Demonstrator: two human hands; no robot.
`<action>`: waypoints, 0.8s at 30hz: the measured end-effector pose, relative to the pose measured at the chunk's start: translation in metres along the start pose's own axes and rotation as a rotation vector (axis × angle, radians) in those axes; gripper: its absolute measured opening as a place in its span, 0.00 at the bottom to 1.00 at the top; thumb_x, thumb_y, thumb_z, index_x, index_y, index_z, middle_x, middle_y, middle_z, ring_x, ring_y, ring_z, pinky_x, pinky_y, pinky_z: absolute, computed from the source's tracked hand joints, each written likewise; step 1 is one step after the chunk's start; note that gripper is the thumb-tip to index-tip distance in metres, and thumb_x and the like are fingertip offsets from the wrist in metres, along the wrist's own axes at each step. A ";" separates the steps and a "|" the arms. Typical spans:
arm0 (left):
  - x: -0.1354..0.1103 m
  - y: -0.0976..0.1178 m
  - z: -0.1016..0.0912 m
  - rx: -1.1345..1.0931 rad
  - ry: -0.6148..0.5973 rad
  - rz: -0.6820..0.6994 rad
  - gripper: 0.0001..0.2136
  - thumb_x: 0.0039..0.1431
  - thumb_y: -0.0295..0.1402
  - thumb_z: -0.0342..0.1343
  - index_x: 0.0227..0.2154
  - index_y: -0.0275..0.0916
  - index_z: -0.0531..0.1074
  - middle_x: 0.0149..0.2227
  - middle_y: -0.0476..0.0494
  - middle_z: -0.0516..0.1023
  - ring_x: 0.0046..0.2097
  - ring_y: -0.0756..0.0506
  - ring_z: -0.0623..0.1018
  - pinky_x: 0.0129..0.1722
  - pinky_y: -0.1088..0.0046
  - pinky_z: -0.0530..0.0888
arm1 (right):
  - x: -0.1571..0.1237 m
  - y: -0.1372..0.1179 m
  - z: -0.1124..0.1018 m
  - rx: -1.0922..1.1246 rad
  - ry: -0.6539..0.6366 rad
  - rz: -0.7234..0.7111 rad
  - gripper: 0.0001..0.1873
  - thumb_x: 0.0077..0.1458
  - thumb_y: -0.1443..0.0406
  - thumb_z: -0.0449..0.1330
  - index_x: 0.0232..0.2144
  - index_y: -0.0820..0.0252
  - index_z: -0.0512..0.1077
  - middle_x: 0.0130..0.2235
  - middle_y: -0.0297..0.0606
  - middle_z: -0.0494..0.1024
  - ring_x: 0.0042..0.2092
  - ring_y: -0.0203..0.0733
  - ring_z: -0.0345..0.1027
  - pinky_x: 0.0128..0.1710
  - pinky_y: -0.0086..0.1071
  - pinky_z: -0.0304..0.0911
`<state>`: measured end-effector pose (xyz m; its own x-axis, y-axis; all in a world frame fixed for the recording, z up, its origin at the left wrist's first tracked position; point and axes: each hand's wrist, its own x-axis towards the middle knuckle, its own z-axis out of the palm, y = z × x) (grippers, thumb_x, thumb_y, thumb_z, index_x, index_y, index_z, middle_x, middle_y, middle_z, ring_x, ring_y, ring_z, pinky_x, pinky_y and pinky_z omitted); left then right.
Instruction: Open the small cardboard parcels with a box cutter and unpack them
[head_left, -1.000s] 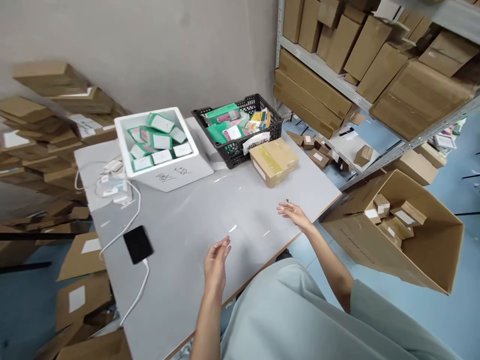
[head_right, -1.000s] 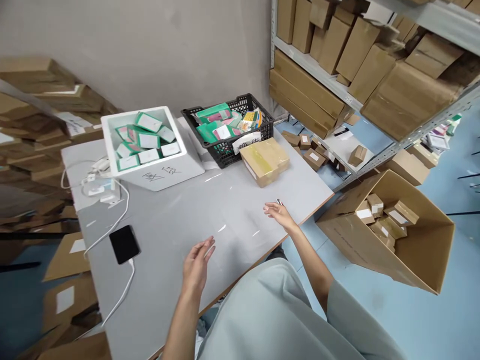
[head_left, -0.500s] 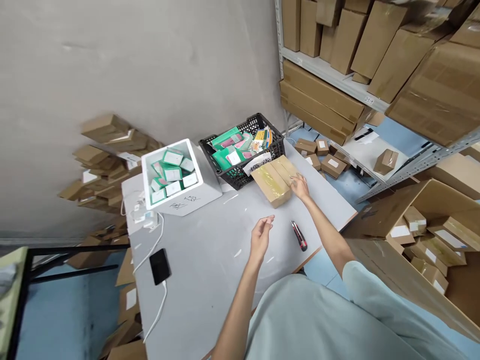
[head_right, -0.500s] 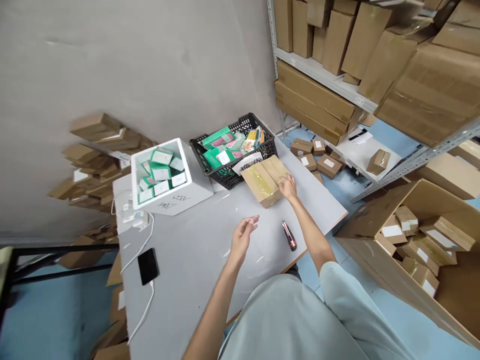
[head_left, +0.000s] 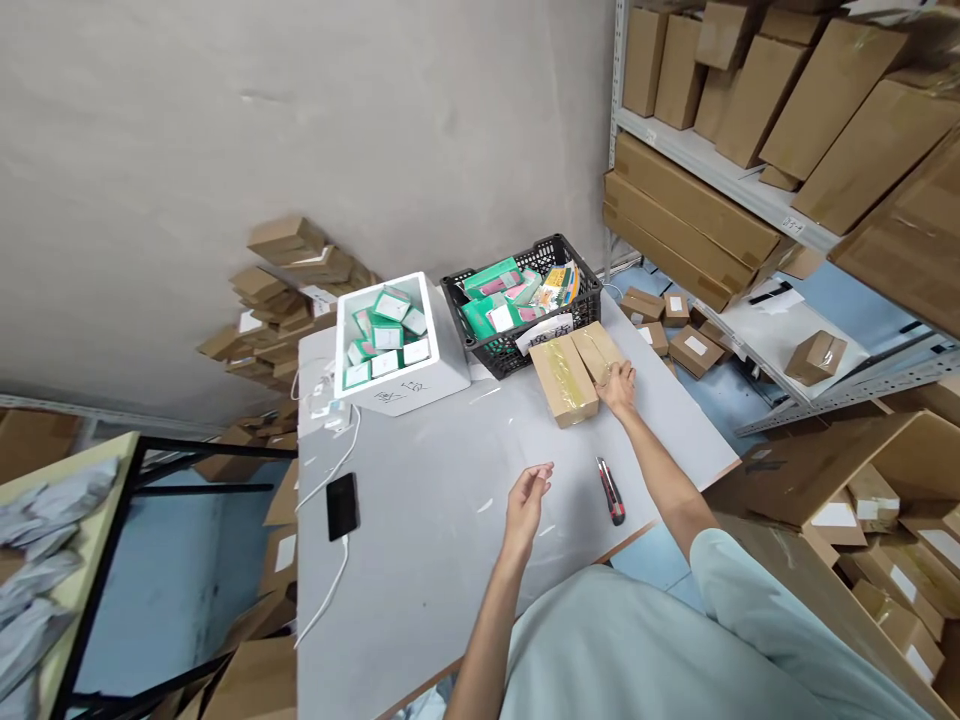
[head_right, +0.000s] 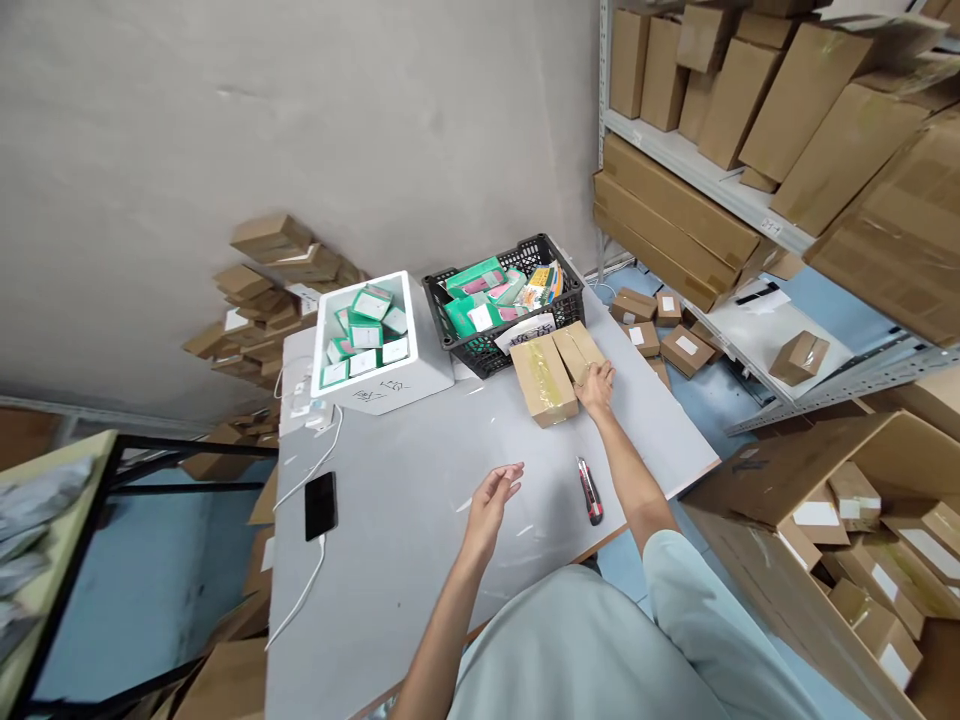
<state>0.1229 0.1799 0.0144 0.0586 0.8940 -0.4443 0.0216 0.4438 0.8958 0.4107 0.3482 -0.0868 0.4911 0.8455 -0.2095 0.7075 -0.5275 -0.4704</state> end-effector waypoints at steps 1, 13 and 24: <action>-0.001 0.000 -0.001 -0.007 -0.001 -0.003 0.34 0.50 0.70 0.70 0.41 0.42 0.83 0.61 0.28 0.86 0.66 0.28 0.82 0.67 0.46 0.77 | -0.001 0.000 0.000 -0.002 0.003 -0.008 0.37 0.64 0.58 0.68 0.70 0.67 0.67 0.82 0.68 0.50 0.81 0.71 0.47 0.74 0.55 0.60; -0.004 0.005 -0.019 -0.092 -0.039 0.031 0.34 0.48 0.68 0.72 0.42 0.42 0.84 0.58 0.29 0.86 0.64 0.29 0.82 0.66 0.46 0.77 | -0.038 -0.036 0.000 -0.050 0.008 -0.165 0.40 0.74 0.51 0.57 0.77 0.69 0.62 0.82 0.67 0.53 0.83 0.65 0.45 0.80 0.54 0.48; -0.016 -0.001 -0.068 -0.158 0.012 0.089 0.33 0.48 0.68 0.73 0.42 0.43 0.85 0.57 0.30 0.87 0.62 0.29 0.84 0.66 0.45 0.78 | -0.086 -0.094 0.035 -0.186 -0.076 -0.060 0.62 0.57 0.49 0.75 0.81 0.69 0.52 0.82 0.75 0.44 0.83 0.75 0.41 0.79 0.65 0.42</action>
<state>0.0540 0.1690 0.0206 0.0415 0.9304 -0.3641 -0.1402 0.3662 0.9199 0.2843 0.3282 -0.0551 0.4102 0.8761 -0.2534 0.8195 -0.4760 -0.3192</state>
